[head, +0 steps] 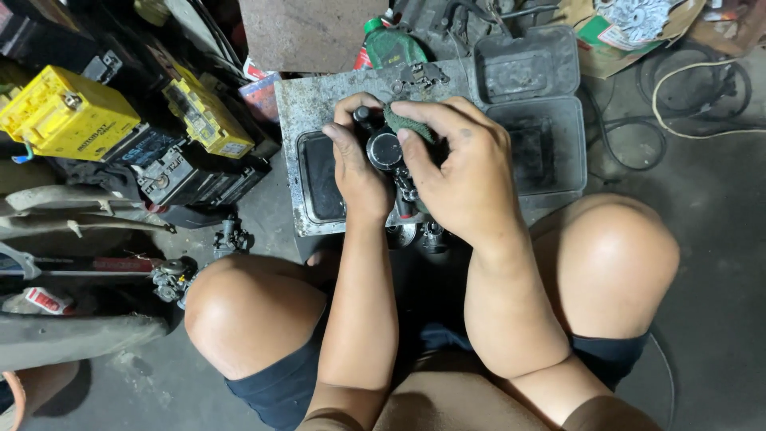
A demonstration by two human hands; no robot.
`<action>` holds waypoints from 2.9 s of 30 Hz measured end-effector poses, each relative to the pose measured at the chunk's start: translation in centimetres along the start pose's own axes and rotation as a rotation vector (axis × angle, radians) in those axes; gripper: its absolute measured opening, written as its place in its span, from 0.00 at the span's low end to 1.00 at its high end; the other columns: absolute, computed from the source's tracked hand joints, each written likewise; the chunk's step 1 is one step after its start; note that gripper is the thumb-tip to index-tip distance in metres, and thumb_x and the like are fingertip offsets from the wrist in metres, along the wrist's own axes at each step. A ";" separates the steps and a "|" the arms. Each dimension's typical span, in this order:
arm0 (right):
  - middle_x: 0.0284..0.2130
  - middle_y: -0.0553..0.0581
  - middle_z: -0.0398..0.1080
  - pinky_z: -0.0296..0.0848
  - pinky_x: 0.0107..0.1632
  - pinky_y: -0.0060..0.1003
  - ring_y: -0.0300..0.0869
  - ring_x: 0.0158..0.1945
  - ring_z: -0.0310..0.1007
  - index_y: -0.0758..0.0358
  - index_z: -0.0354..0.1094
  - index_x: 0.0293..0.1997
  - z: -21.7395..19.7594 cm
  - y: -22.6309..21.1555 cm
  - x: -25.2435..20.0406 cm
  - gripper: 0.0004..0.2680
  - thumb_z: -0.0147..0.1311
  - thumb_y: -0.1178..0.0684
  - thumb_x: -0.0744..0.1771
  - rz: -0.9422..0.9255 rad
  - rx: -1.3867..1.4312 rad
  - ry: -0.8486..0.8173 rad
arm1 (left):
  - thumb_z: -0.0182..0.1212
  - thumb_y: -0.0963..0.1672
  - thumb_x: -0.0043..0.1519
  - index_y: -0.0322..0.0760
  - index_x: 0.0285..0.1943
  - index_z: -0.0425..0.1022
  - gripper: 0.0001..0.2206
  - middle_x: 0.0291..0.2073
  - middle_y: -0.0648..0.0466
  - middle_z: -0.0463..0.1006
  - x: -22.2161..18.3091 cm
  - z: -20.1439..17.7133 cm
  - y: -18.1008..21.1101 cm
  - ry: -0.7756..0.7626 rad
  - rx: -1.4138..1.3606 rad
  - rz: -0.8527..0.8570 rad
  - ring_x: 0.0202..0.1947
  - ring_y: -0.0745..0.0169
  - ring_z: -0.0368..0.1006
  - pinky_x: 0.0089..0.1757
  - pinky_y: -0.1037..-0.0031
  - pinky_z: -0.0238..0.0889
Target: Cleaning a motorcycle mechanical component, likely a brake caliper, using a small rag to wipe away dirt and grease.
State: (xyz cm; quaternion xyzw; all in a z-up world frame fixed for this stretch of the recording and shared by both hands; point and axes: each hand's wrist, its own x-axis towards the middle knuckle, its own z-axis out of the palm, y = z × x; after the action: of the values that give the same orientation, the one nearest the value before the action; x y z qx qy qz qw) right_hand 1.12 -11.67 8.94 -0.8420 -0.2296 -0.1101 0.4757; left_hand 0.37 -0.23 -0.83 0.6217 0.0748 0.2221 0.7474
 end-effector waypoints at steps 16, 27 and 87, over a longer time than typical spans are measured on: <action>0.54 0.64 0.70 0.65 0.64 0.38 0.47 0.56 0.69 0.75 0.65 0.59 -4.5 -1.7 -0.3 0.10 0.47 0.63 0.71 0.039 0.290 0.083 | 0.39 0.58 0.71 0.32 0.51 0.71 0.27 0.37 0.42 0.79 0.4 0.7 5.0 -0.108 -0.898 -0.177 0.39 0.52 0.77 0.43 0.67 0.70; 0.55 0.63 0.69 0.67 0.61 0.35 0.44 0.54 0.69 0.74 0.61 0.60 -4.5 -1.8 0.7 0.12 0.46 0.68 0.69 0.013 0.437 0.014 | 0.42 0.60 0.69 0.34 0.55 0.69 0.28 0.36 0.39 0.77 0.4 0.0 7.2 -0.117 -1.029 -0.386 0.40 0.41 0.77 0.41 0.52 0.73; 0.33 0.62 0.69 0.73 0.42 0.53 0.60 0.37 0.75 0.58 0.77 0.43 -2.3 2.6 -0.6 0.04 0.55 0.58 0.69 -0.085 0.123 -0.349 | 0.40 0.59 0.70 0.26 0.49 0.70 0.30 0.29 0.39 0.79 0.0 -3.7 -2.9 -0.117 -0.591 -0.171 0.34 0.49 0.79 0.38 0.67 0.74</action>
State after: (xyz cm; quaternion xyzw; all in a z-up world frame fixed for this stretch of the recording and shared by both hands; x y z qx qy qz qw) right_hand 1.99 -14.94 7.98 -0.8071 -0.3504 0.0321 0.4741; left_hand -0.35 2.73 -4.39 0.3806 0.0157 0.1344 0.9148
